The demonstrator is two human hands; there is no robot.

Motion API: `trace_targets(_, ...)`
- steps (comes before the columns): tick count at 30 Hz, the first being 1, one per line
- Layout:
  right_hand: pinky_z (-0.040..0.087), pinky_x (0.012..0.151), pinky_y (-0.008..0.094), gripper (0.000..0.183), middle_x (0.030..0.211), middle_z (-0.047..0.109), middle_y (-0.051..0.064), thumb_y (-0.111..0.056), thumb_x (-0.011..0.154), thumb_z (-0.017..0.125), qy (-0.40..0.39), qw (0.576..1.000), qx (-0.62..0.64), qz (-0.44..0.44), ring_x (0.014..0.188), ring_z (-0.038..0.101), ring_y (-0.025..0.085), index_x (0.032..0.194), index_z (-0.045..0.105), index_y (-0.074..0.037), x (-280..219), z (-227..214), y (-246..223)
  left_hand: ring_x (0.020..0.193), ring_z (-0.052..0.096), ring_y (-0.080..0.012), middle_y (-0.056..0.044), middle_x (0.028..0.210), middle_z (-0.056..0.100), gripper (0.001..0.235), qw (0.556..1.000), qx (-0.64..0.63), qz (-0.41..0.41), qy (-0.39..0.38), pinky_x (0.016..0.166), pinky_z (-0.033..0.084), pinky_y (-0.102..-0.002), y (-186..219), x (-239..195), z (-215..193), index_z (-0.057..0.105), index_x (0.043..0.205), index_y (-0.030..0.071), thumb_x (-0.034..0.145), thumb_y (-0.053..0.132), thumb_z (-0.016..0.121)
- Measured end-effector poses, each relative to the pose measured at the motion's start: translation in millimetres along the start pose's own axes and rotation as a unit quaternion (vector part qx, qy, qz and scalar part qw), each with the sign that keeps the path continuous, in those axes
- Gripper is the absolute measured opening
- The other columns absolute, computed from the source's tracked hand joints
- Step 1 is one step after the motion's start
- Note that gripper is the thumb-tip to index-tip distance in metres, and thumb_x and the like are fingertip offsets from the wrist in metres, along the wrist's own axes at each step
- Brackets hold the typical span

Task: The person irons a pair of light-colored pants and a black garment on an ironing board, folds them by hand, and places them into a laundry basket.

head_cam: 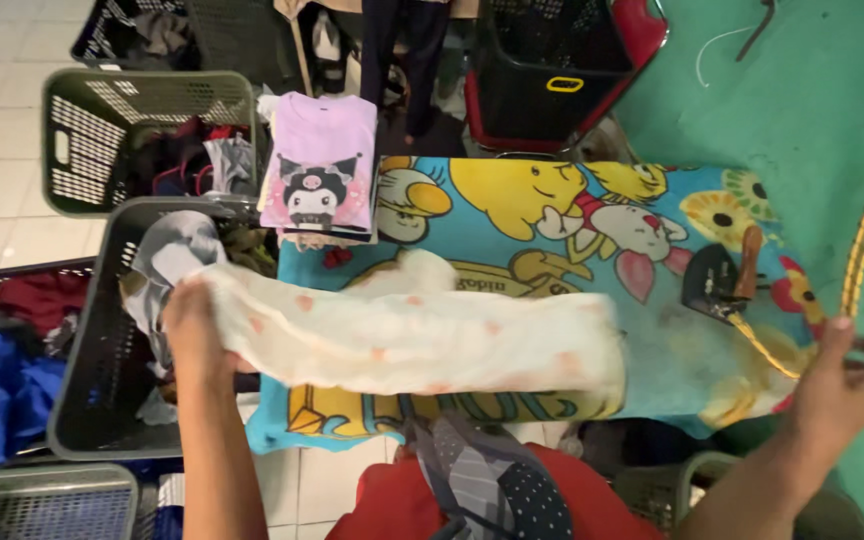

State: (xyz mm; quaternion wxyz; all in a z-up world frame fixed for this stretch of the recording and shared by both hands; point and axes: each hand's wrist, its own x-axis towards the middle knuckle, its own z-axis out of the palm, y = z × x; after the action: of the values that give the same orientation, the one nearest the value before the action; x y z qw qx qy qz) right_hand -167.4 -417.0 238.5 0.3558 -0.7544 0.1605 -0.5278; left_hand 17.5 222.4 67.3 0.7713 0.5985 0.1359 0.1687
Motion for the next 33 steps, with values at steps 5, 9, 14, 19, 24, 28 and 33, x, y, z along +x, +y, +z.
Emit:
trace_targets(5, 0.042, 0.114, 0.039, 0.057, 0.147, 0.055, 0.006, -0.050, 0.104, 0.045, -0.465, 0.851, 0.235, -0.067, 0.134, 0.051, 0.024, 0.141, 0.055, -0.008, -26, 117, -60, 0.082, 0.060, -0.0235, -0.010, 0.089, 0.064, 0.029, 0.813, 0.158, 0.103, -0.551, 0.071, 0.054, -0.038, 42, -85, 165, 0.065, 0.105, -0.001, 0.085, 0.018, 0.072)
trace_targets(9, 0.050, 0.091, 0.032, 0.050, 0.116, 0.062, 0.010, -0.045, 0.107, 0.051, -0.672, 0.677, 0.283, -0.096, 0.108, 0.059, 0.017, 0.123, 0.057, 0.003, -68, 177, -108, 0.087, 0.060, -0.0199, -0.012, 0.093, 0.065, 0.015, 0.723, 0.125, 0.328, -0.594, 0.080, 0.050, -0.032, 118, -136, 232, 0.064, 0.103, 0.004, 0.098, 0.018, 0.063)
trace_targets(14, 0.047, 0.063, 0.030, 0.042, 0.080, 0.061, 0.004, -0.040, 0.105, 0.063, -0.698, 0.599, 0.381, -0.091, 0.072, 0.058, 0.014, 0.100, 0.064, 0.002, -8, 130, -105, 0.071, 0.051, -0.0206, -0.019, 0.077, 0.054, 0.033, 0.601, 0.286, 0.206, -0.717, 0.065, 0.040, -0.035, 147, -114, 208, 0.065, 0.097, -0.003, 0.106, 0.028, 0.069)
trace_targets(19, 0.038, 0.055, 0.025, 0.033, 0.070, 0.061, 0.000, -0.034, 0.106, 0.065, -0.574, 0.691, 0.436, -0.052, 0.061, 0.055, 0.007, 0.090, 0.067, -0.005, 48, 93, -108, 0.103, 0.061, -0.0085, 0.003, 0.113, 0.070, 0.035, 0.705, -0.042, -0.054, -0.706, 0.091, 0.053, -0.027, 91, -95, 195, 0.066, 0.123, 0.004, 0.096, 0.026, 0.070)
trace_targets(24, 0.028, 0.055, 0.024, 0.034, 0.065, 0.047, -0.003, -0.023, 0.105, 0.074, -0.511, 0.843, 0.075, -0.151, 0.063, 0.039, 0.003, 0.083, 0.061, -0.001, 89, 131, -111, 0.080, 0.056, -0.0173, -0.006, 0.085, 0.061, 0.031, 0.799, 0.211, 0.289, -0.483, 0.076, 0.043, -0.037, 162, -22, 193, 0.071, 0.091, 0.004, 0.099, 0.033, 0.070)
trace_targets(28, 0.035, 0.058, 0.026, 0.023, 0.071, 0.058, -0.002, -0.024, 0.101, 0.077, -0.498, 0.837, 0.044, -0.224, 0.066, 0.047, 0.004, 0.094, 0.069, -0.004, 101, 150, -133, 0.063, 0.050, -0.0282, -0.011, 0.068, 0.053, 0.043, 0.705, 0.318, 0.514, -0.372, 0.086, 0.040, -0.046, 232, -15, 215, 0.061, 0.078, -0.001, 0.103, 0.031, 0.075)
trace_targets(33, 0.041, 0.057, 0.036, 0.016, 0.065, 0.060, 0.012, -0.018, 0.098, 0.078, -0.360, 0.803, -0.075, -0.470, 0.060, 0.057, 0.026, 0.108, 0.080, -0.006, 110, 145, -161, 0.085, 0.061, -0.0355, -0.012, 0.082, 0.062, 0.027, 0.607, 0.310, 0.667, -0.301, 0.093, 0.042, -0.047, 269, -16, 218, 0.068, 0.092, 0.001, 0.103, 0.024, 0.072)
